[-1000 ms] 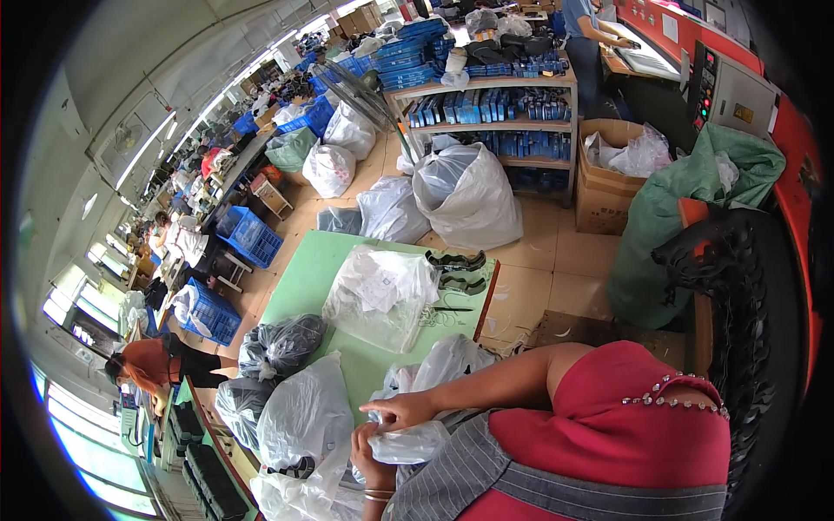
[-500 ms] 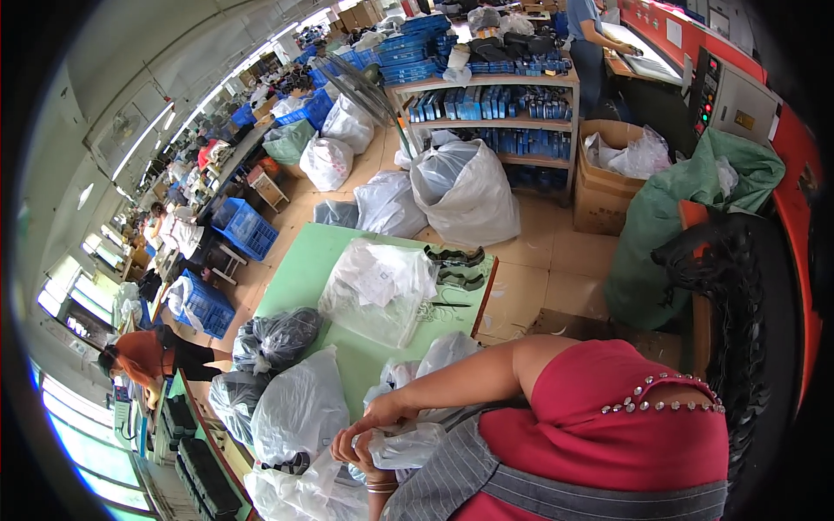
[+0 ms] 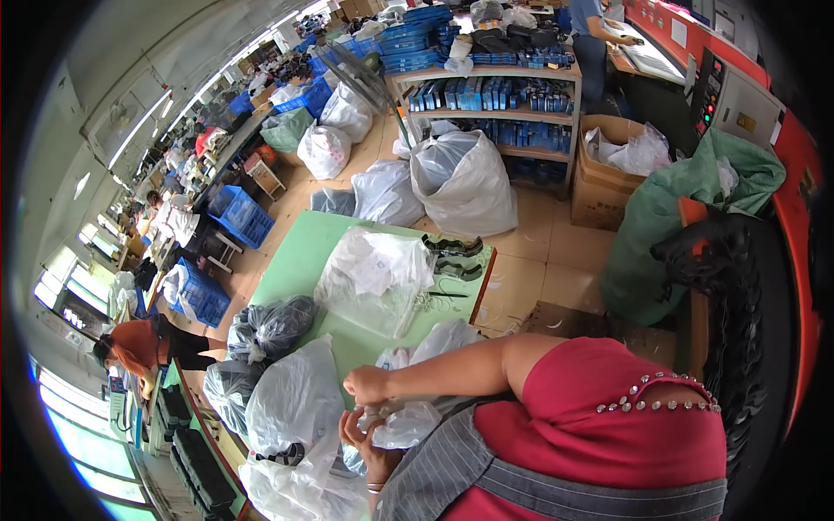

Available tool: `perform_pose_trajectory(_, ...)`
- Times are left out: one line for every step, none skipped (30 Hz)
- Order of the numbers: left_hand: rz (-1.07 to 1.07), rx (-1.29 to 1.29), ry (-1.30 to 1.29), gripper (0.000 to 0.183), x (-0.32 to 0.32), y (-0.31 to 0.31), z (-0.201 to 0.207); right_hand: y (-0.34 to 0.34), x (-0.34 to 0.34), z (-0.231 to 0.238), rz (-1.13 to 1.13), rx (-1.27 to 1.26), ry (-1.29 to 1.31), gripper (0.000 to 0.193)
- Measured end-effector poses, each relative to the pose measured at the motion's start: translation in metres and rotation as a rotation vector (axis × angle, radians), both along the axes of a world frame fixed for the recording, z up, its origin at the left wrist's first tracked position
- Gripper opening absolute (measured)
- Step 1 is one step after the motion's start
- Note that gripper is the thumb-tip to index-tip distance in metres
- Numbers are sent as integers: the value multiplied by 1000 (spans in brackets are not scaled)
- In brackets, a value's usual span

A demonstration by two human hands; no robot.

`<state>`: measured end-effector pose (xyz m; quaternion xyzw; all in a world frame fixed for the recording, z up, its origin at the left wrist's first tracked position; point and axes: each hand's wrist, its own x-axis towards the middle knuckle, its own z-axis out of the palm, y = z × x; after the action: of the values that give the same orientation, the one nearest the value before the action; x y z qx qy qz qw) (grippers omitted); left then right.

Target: Picking up cut-out shoe components from an industrial press machine and placing them into plastic bags with labels.

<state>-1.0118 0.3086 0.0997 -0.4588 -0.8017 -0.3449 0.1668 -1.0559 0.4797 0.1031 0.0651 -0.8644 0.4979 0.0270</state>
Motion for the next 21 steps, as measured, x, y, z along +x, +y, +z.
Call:
perform_pose_trajectory(9,-2,19,32,0,-1,-4,3,-4,-3,-28,43,-48,6)
perform_pose_trajectory(18,-4,39,30,1,-2,-8,4,-7,-6,-56,86,-96,6)
perform_pose_trajectory(41,-7,39,28,1,-3,-19,5,-7,-10,-66,149,-81,9)
perform_pose_trajectory(44,-7,37,28,6,-1,-16,9,-8,-14,-63,149,-83,9)
perform_pose_trajectory(73,6,-76,28,13,3,-10,13,-10,-19,-86,202,-105,10)
perform_pose_trajectory(102,19,-188,28,19,5,-7,17,-12,-24,-108,254,-127,10)
perform_pose_trajectory(109,20,-188,28,23,4,-5,19,-14,-27,-91,292,-151,11)
perform_pose_trajectory(102,39,-236,31,27,5,-4,21,-15,-30,-84,293,-150,11)
perform_pose_trajectory(95,58,-284,33,30,6,-3,25,-14,-34,-142,302,-195,16)
perform_pose_trajectory(89,77,-332,35,32,5,-2,27,-13,-37,-198,310,-240,21)
perform_pose_trajectory(82,97,-380,37,33,5,-2,29,-12,-39,-216,333,-231,19)
perform_pose_trajectory(75,118,-427,39,36,4,-2,29,-9,-41,-209,335,-228,19)
perform_pose_trajectory(59,138,-468,42,37,4,-2,30,-7,-38,-242,278,-177,16)
perform_pose_trajectory(44,160,-508,44,38,4,-1,32,-7,-29,-272,222,-123,12)
perform_pose_trajectory(-20,45,-368,70,22,-12,-33,33,-8,-19,-271,224,-114,12)
perform_pose_trajectory(-10,54,-370,70,11,-10,-50,29,-3,-1,-191,158,-5,8)
perform_pose_trajectory(68,106,-304,60,5,-8,-64,23,6,14,-107,88,102,8)
perform_pose_trajectory(131,150,-236,50,2,-6,-70,18,17,24,-109,89,99,8)
perform_pose_trajectory(178,229,-420,48,6,1,-62,11,28,32,5,53,114,6)
perform_pose_trajectory(184,230,-420,48,5,1,-62,6,37,34,120,16,131,6)
perform_pose_trajectory(213,83,-370,47,-1,0,-65,3,40,23,123,15,131,6)
